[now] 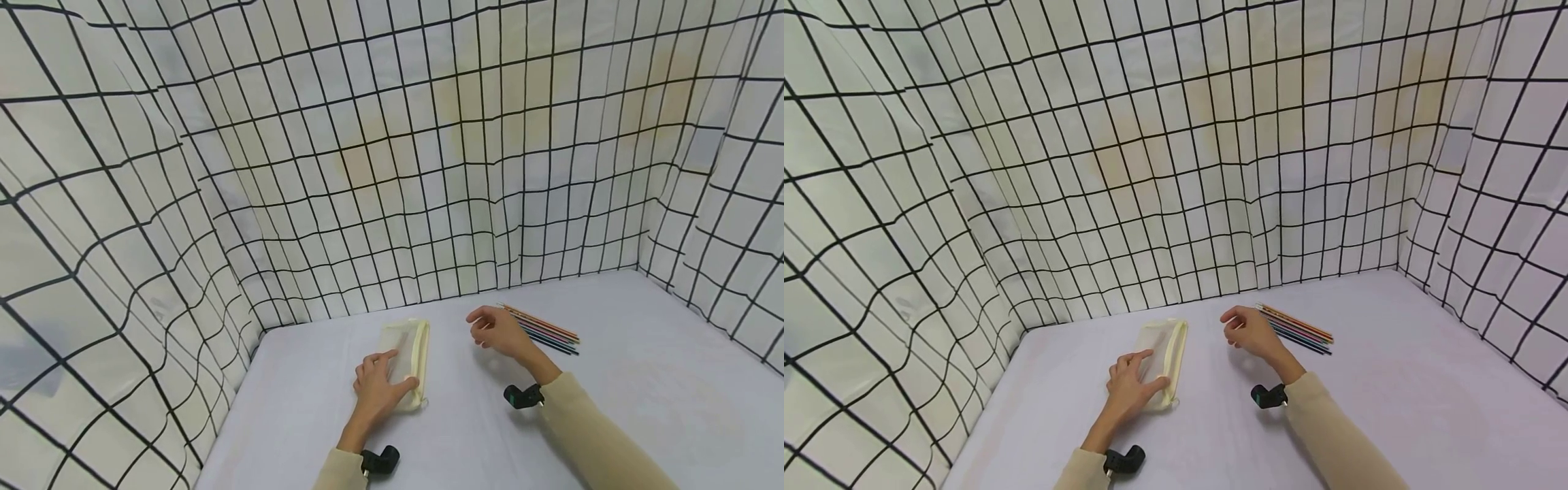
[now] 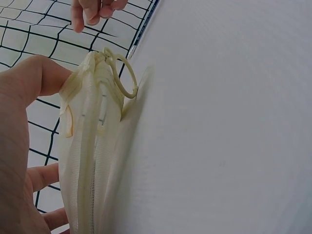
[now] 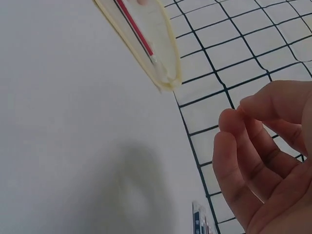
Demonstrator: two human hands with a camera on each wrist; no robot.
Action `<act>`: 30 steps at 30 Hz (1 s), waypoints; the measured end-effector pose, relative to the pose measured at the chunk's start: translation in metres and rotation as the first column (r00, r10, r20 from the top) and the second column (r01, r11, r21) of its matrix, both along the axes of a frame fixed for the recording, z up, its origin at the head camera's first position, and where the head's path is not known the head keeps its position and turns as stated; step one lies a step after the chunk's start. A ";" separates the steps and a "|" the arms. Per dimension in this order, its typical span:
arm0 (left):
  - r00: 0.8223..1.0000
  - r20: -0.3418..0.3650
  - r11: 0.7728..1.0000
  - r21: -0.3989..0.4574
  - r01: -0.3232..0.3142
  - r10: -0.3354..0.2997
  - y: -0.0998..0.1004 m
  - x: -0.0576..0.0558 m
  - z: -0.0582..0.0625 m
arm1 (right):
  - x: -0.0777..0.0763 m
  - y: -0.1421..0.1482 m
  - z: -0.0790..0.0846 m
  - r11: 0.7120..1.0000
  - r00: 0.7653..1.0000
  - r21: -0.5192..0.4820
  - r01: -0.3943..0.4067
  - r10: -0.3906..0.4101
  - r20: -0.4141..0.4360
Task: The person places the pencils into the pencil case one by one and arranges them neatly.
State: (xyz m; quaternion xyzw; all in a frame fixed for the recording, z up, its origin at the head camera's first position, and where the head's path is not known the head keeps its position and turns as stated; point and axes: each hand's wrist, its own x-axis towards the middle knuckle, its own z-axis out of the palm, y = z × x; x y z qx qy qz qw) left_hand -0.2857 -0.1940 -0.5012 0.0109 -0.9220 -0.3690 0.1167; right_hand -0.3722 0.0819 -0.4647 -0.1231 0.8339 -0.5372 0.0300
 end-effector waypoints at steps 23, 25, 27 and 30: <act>1.000 0.001 1.000 -0.010 -0.003 0.003 0.000 0.000 -0.002 | -0.006 0.060 0.010 0.961 0.959 0.266 0.069 0.010 -0.284; 1.000 0.003 1.000 -0.018 -0.005 0.005 0.000 0.000 -0.001 | -0.007 0.066 0.011 0.957 0.957 0.279 0.082 0.003 -0.290; 1.000 0.002 1.000 -0.020 -0.004 0.004 -0.001 0.000 -0.001 | -0.008 0.072 0.011 0.951 0.957 0.295 0.095 -0.005 -0.290; 1.000 -0.003 1.000 -0.020 -0.001 0.001 -0.001 -0.001 -0.001 | -0.009 0.078 0.012 0.943 0.957 0.317 0.099 -0.003 -0.289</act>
